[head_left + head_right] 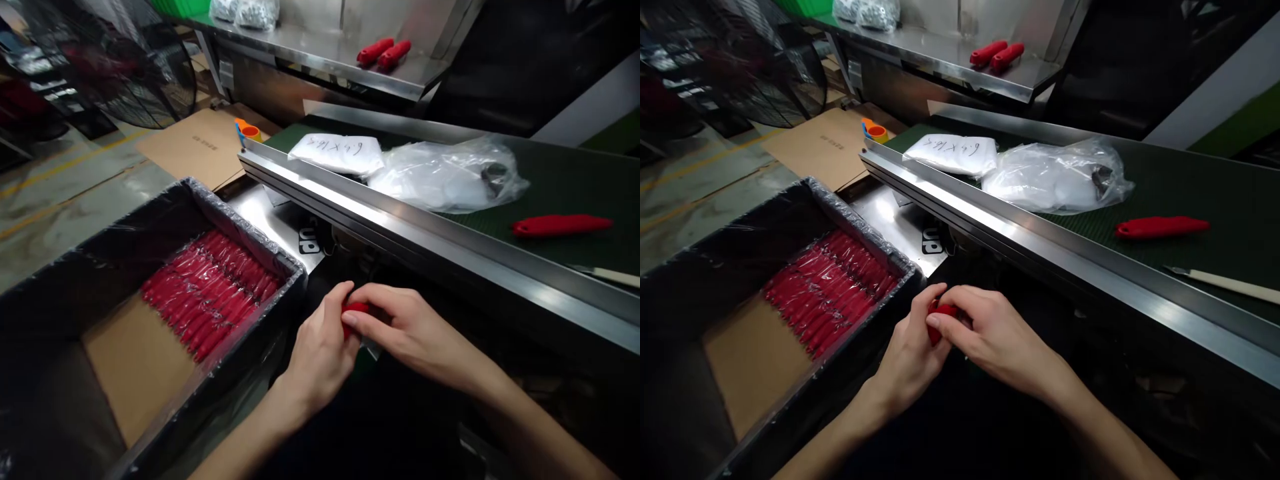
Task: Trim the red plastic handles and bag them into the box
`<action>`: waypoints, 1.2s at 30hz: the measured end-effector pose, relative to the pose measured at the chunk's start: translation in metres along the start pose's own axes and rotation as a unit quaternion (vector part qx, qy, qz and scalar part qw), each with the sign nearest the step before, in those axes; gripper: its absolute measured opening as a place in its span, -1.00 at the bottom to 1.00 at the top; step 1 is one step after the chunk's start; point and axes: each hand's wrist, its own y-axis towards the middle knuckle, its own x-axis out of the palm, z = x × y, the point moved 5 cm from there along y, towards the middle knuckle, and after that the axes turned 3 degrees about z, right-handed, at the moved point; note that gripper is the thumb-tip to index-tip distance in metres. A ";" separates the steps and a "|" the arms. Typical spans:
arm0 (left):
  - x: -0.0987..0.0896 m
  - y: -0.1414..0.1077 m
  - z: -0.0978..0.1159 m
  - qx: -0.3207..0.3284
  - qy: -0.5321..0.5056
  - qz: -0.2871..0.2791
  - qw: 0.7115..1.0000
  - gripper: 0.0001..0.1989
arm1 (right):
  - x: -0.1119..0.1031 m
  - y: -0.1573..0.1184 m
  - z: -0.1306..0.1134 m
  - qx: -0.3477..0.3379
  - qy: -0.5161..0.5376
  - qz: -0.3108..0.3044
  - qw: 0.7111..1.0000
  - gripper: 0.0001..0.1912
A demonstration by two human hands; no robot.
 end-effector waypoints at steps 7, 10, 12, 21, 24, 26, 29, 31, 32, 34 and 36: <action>-0.016 0.011 -0.021 -0.076 -0.034 0.044 0.996 -0.60 | -0.036 -0.035 -0.011 -0.036 -0.064 0.243 0.967 -0.89; -0.018 0.020 -0.034 -0.128 -0.104 0.048 0.985 -0.85 | -0.033 -0.059 -0.020 -0.114 -0.139 0.237 0.955 -0.78; -0.017 0.022 -0.040 -0.156 -0.143 0.048 0.976 -0.85 | -0.023 -0.070 -0.026 -0.187 -0.198 0.218 0.937 -0.76; -0.003 0.008 -0.033 -0.199 -0.261 0.020 0.944 -0.82 | 0.003 -0.074 -0.017 -0.229 -0.287 0.222 0.904 -0.63; -0.003 0.004 -0.031 -0.185 -0.254 0.029 0.949 -0.80 | 0.008 -0.079 -0.008 -0.228 -0.282 0.218 0.906 -0.57; -0.006 0.003 -0.030 -0.167 -0.232 0.050 0.957 -0.79 | 0.014 -0.083 0.001 -0.234 -0.283 0.181 0.912 -0.53; -0.013 0.003 -0.029 -0.122 -0.177 0.072 0.974 -0.81 | 0.021 -0.089 0.011 -0.280 -0.271 0.109 0.914 -0.49; -0.016 0.002 -0.027 -0.070 -0.130 0.074 0.986 -0.86 | 0.023 -0.089 0.015 -0.303 -0.278 0.079 0.908 -0.49; -0.017 0.001 -0.026 -0.040 -0.109 0.073 0.991 -0.87 | 0.024 -0.088 0.016 -0.307 -0.288 0.073 0.904 -0.51; -0.019 -0.002 -0.022 0.017 -0.077 0.071 0.994 -0.87 | 0.026 -0.084 0.015 -0.308 -0.306 0.077 0.897 -0.53; -0.020 -0.006 -0.021 0.056 -0.063 0.078 0.993 -0.86 | 0.028 -0.079 0.011 -0.310 -0.297 0.118 0.896 -0.57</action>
